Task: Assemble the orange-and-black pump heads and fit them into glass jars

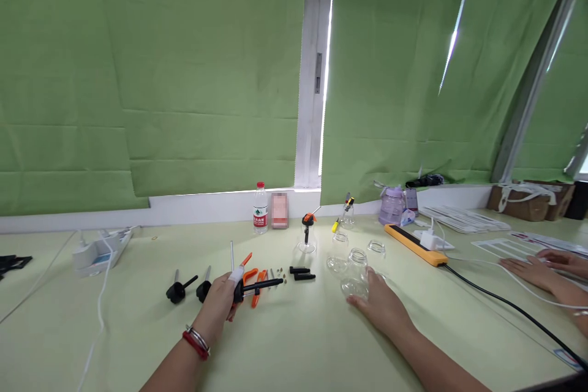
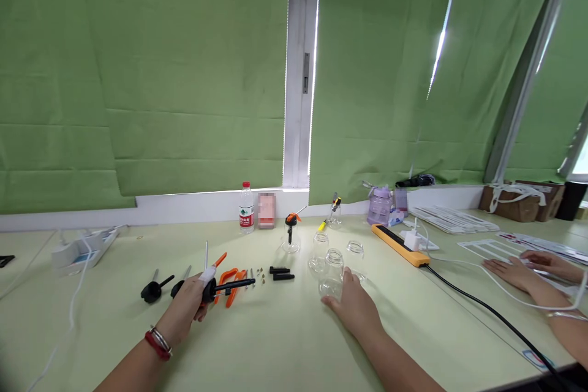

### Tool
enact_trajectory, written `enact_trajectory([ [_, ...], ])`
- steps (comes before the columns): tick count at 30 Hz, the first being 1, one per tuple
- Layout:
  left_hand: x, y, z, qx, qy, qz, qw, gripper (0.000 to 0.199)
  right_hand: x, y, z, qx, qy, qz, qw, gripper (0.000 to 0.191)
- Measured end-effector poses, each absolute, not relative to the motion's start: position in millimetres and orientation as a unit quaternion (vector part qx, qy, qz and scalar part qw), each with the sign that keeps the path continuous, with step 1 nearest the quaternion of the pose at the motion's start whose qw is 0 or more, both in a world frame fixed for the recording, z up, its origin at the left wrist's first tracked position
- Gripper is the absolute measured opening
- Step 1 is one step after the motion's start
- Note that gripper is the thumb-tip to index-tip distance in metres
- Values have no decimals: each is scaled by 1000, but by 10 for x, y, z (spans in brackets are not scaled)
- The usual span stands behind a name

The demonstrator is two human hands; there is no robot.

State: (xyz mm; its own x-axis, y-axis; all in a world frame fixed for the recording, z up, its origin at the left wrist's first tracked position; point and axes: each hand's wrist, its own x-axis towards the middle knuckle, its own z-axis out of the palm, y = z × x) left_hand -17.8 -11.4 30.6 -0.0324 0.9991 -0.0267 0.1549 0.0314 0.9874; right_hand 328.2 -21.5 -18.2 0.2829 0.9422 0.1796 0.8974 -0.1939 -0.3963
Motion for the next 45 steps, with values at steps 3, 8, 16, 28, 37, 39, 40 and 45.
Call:
enact_trajectory([
  [3,-165,-115,298,524,553,458,459,34,3216,-295,-137,-782,-586,-13,212,86],
  [8,-123,-181,356,544,540,442,465,41,2839,-469,-33,-608,-691,-238,309,47],
  [16,-113,-209,343,590,516,404,471,46,2520,-378,91,-634,-723,-201,188,26],
  [28,-105,-212,326,598,514,392,473,46,2586,-434,72,-563,-796,-125,184,45],
  [37,-25,-319,346,598,471,386,522,43,2054,-455,41,-311,-872,-285,249,32],
  [39,-51,-319,337,608,454,432,487,43,2039,-435,134,-332,-861,-267,280,24],
  [40,-71,-319,333,621,447,459,451,43,2037,-435,202,-352,-854,-242,297,22],
  [45,-141,-344,307,712,402,499,288,55,2025,-454,517,-452,-816,14,361,30],
])
